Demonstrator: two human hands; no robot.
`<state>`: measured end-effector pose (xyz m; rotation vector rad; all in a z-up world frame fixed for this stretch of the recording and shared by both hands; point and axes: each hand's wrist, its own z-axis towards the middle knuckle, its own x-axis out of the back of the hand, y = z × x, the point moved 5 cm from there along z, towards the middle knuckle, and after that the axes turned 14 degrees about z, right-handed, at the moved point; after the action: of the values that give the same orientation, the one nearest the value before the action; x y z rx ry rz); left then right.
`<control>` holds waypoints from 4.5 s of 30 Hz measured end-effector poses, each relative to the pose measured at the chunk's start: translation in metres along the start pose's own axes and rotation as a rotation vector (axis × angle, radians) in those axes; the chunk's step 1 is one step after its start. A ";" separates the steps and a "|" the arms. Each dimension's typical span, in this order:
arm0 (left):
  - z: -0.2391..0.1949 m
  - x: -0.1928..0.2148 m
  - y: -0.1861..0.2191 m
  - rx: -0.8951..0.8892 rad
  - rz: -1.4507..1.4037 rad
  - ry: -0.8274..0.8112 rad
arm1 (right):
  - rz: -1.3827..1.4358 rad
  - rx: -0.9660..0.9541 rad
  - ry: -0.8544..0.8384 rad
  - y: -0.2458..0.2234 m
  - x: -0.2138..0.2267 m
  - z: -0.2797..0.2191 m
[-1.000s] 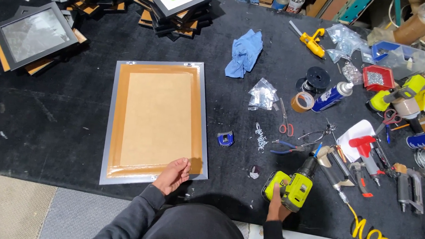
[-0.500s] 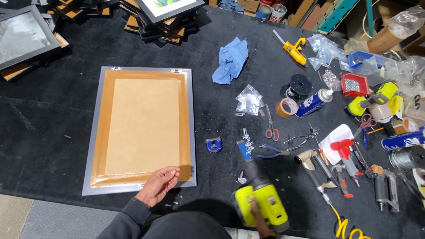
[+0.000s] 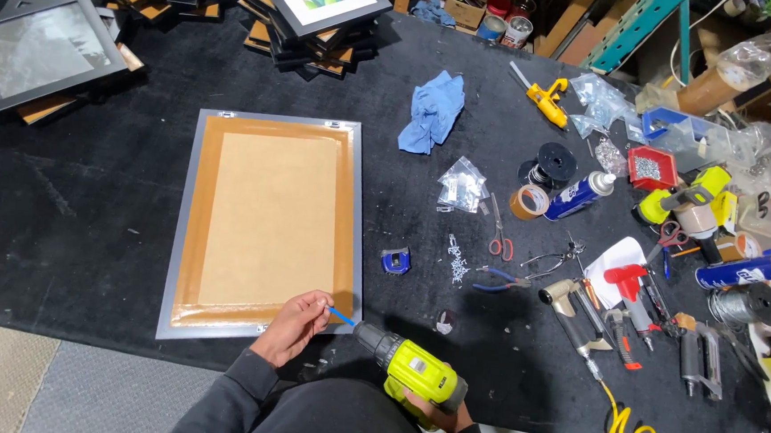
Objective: The person uses a cordless drill to attach metal hanging brackets to the back of a picture frame. They position each bracket, drive screws into the frame, and repeat the process for multiple brackets along the frame edges.
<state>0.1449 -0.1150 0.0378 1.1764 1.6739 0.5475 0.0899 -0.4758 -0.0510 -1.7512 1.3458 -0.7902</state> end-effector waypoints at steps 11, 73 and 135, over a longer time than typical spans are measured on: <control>-0.002 0.017 -0.015 -0.031 0.089 0.028 | -0.225 0.069 -0.017 0.001 -0.002 -0.005; 0.073 0.172 -0.067 -0.481 1.422 -0.755 | -0.664 -0.423 0.442 -0.258 -0.352 -0.062; 0.059 0.170 -0.045 -0.520 1.762 -0.513 | -0.805 -0.574 0.259 -0.244 -0.345 -0.027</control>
<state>0.1689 0.0075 -0.0999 1.8965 -0.3161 1.4001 0.1012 -0.1128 0.1670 -2.8051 1.0595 -1.1576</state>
